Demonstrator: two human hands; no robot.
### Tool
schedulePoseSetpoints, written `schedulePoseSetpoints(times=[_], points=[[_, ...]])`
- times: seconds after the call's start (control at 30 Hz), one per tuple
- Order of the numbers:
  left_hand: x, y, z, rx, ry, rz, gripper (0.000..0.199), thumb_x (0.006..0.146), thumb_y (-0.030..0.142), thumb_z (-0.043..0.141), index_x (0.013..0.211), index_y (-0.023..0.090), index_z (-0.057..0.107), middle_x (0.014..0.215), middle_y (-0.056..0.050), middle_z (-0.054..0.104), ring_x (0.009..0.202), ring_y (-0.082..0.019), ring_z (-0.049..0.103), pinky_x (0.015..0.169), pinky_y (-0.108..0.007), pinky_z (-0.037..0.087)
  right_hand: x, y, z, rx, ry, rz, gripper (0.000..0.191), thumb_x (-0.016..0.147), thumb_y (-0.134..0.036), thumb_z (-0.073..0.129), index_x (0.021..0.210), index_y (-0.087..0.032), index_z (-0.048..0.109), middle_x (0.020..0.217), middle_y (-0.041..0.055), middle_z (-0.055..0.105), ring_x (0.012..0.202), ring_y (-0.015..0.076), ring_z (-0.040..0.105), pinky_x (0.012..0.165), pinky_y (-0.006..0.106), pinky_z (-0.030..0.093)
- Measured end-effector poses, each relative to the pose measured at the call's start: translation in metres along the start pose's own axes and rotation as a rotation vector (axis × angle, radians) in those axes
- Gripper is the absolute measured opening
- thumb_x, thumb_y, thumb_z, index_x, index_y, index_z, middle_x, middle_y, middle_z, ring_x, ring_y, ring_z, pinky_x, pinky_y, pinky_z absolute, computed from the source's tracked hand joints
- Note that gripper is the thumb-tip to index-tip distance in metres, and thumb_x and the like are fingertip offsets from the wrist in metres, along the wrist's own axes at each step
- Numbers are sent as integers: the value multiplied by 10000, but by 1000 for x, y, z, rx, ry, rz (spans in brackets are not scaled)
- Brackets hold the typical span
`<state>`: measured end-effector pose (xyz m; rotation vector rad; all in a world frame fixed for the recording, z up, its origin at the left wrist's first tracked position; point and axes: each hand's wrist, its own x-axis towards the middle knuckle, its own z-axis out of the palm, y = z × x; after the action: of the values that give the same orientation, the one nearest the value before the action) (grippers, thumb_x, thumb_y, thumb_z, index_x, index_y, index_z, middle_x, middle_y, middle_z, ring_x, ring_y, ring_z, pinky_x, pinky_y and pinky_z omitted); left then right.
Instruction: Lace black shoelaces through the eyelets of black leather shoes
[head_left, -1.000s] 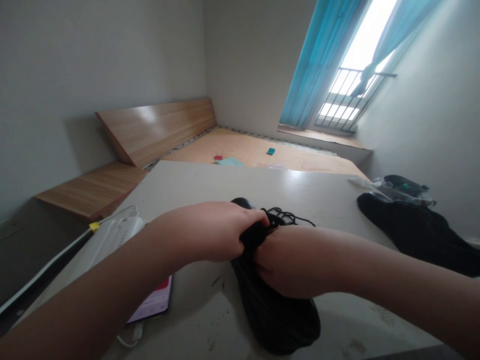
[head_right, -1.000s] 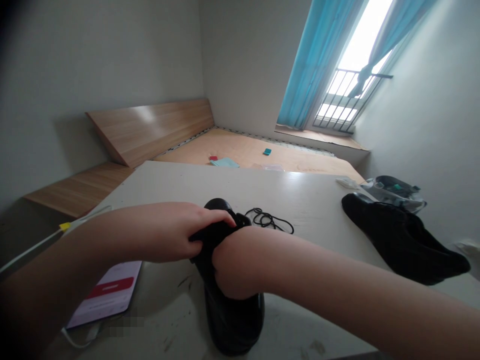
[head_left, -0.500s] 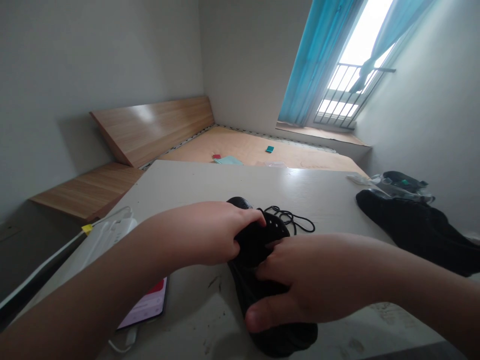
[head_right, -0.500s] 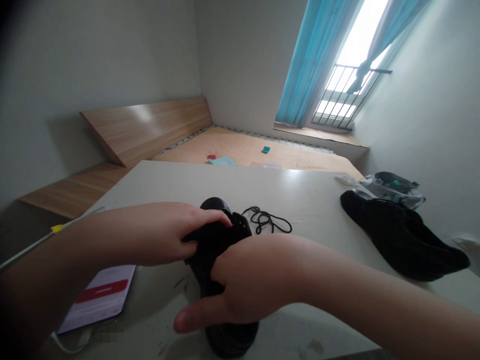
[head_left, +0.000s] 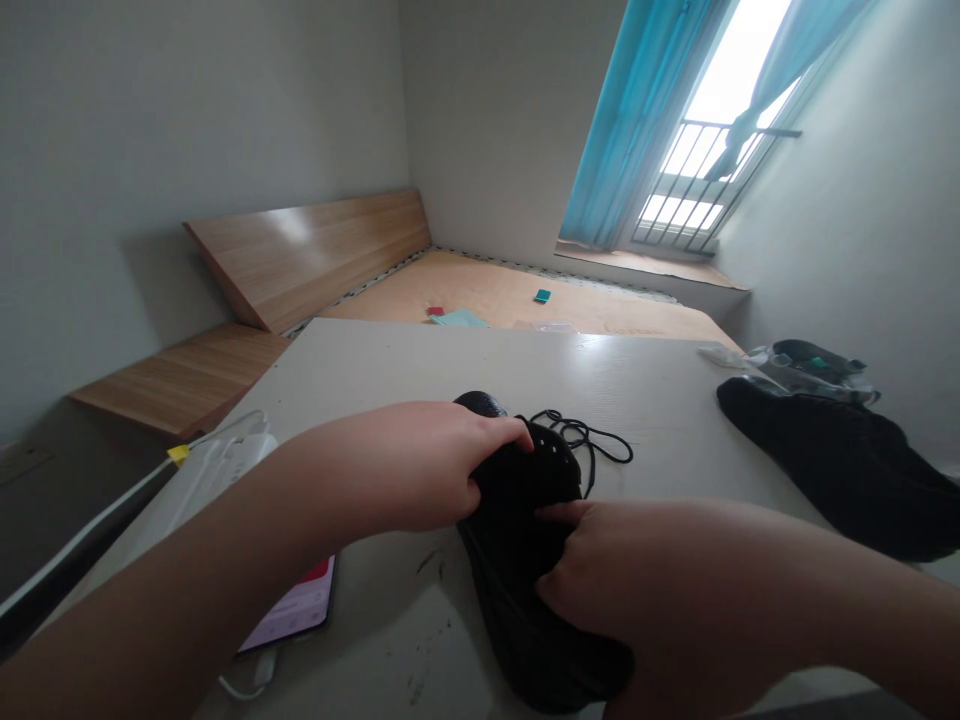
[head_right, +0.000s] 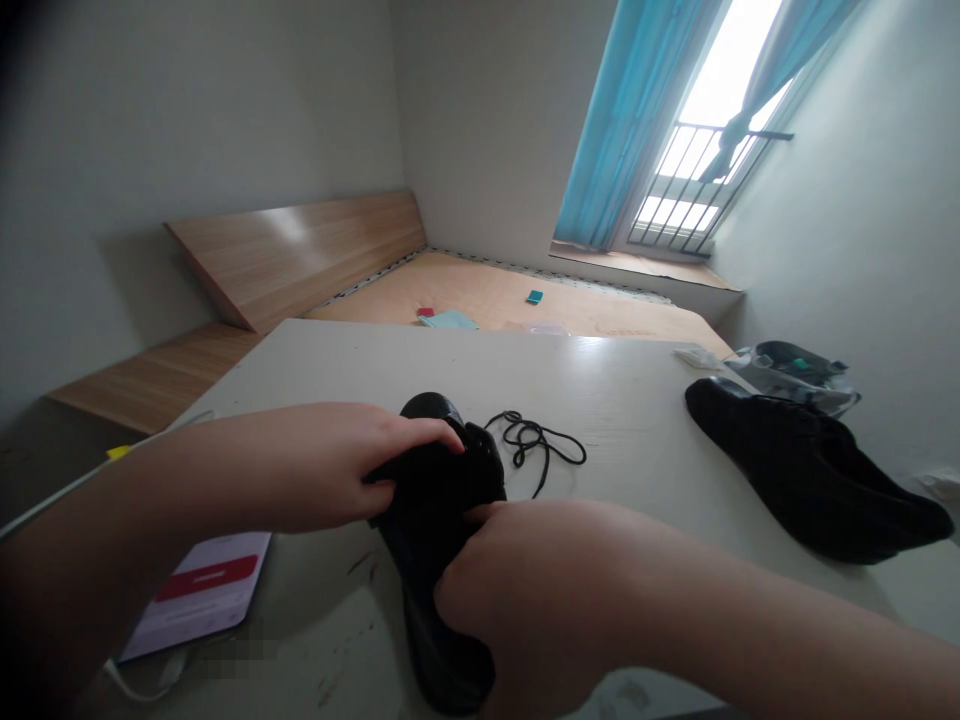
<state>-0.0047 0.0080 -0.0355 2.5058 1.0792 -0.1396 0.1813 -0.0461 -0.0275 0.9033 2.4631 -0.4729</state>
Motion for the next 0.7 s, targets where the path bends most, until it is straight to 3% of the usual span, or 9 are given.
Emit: schedulePoseSetpoints(times=[0.07,0.17,0.23,0.3,0.4,0.47,0.57,0.63,0.7], points=[[-1,-1,0,0,-6,-4,594,749,181,528,1290,428,524,1108,17,721,921,-228,676,706,-309,481,3,2,-3,-35,-124,-52,247,653,-375,840,612,-180,695,497,-4,545,562,177,528,448,252,352],[-2,0,1,1,-9,10,596,758,177,525,1296,435,512,1145,29,709,970,-232,667,749,-320,494,7,2,-6,-7,-137,-112,402,640,-323,857,453,-195,525,394,-82,316,451,123,387,506,251,388],[-2,3,3,16,30,32,582,776,173,526,1304,416,515,1203,23,681,1014,-233,656,786,-323,498,8,1,-5,-15,-150,-147,468,663,-292,841,417,-197,454,382,-96,265,412,107,321,514,252,390],[-1,9,5,69,105,51,536,790,145,528,1282,357,552,1237,-3,655,1006,-229,657,793,-323,498,6,2,-5,-33,-157,-168,427,708,-291,805,431,-196,494,382,-84,334,412,112,338,518,259,398],[2,20,8,175,182,85,358,820,103,524,1110,261,661,1124,-37,693,921,-226,673,755,-339,497,-4,6,-4,59,-86,-142,277,750,-365,770,584,-173,660,523,-13,579,506,145,489,547,273,427],[3,24,11,208,174,122,243,855,125,532,980,248,700,1025,-36,723,908,-234,677,797,-369,492,-11,14,-3,279,54,-90,203,807,-387,720,753,-191,724,702,3,690,607,149,580,579,254,447],[2,27,23,217,162,135,212,873,163,551,982,249,712,1151,-59,714,1041,-273,659,960,-456,437,-17,30,3,518,484,62,190,928,-352,554,866,-235,689,782,-29,688,686,127,602,622,236,454],[-1,29,34,220,162,106,241,893,180,532,1043,229,714,1356,-103,619,1193,-326,594,1022,-510,387,-14,41,9,491,733,201,181,942,-345,509,919,-229,645,757,-20,643,672,136,572,606,258,440],[-3,33,44,187,136,71,230,899,211,541,1018,222,737,1416,-138,568,1225,-370,568,986,-526,407,-9,50,16,418,790,261,162,937,-326,512,992,-231,631,801,-6,631,696,148,569,623,281,442]])
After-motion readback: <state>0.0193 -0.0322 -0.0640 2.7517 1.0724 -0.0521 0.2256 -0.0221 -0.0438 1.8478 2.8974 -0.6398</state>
